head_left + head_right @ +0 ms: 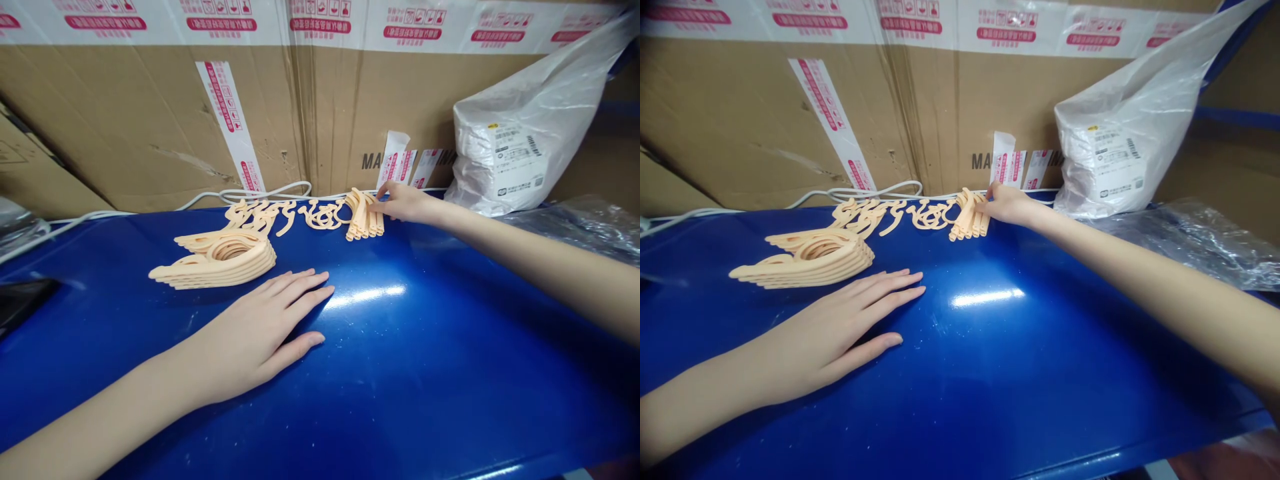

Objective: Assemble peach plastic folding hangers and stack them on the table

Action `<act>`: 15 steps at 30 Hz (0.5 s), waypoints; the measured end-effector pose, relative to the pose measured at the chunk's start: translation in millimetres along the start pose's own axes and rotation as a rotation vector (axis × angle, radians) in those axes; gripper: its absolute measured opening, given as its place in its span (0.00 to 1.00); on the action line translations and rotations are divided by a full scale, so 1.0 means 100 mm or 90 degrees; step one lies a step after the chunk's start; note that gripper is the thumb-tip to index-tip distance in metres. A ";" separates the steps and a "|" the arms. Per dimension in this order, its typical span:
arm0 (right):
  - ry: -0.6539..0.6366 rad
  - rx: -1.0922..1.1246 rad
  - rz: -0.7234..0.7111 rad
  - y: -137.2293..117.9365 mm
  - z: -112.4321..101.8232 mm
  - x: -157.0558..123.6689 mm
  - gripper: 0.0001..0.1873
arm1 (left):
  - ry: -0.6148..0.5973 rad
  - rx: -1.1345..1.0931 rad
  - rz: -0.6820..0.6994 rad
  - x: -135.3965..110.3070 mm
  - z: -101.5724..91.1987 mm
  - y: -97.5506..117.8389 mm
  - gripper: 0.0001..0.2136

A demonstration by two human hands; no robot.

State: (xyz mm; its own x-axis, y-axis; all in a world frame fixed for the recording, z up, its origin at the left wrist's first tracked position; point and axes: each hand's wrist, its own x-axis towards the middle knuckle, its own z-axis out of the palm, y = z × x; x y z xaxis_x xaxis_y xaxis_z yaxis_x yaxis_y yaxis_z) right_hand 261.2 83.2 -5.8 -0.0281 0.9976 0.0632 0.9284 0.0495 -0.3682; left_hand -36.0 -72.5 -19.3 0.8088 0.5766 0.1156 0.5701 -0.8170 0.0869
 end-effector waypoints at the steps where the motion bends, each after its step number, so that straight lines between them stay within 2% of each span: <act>1: -0.010 0.010 0.003 0.00 0.00 0.01 0.27 | 0.000 -0.005 -0.002 0.00 0.00 -0.01 0.23; 4: -0.024 0.038 0.004 -0.02 -0.01 0.02 0.27 | 0.002 -0.017 -0.006 -0.01 0.01 -0.02 0.23; 11: -0.031 0.052 0.005 -0.08 -0.02 0.05 0.17 | 0.002 -0.029 -0.007 -0.02 0.02 -0.03 0.23; 15: -0.039 0.048 0.014 -0.10 -0.12 0.02 0.19 | -0.006 -0.026 -0.013 -0.02 0.02 -0.03 0.24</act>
State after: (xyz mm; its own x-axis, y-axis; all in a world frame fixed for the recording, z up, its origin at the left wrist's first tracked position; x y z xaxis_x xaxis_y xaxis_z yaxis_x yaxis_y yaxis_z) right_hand 256.0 84.2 9.5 -0.0332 0.9994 -0.0015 0.8988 0.0292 -0.4373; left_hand -38.6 -71.4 -21.6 0.7989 0.5924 0.1039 0.5797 -0.8045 0.1293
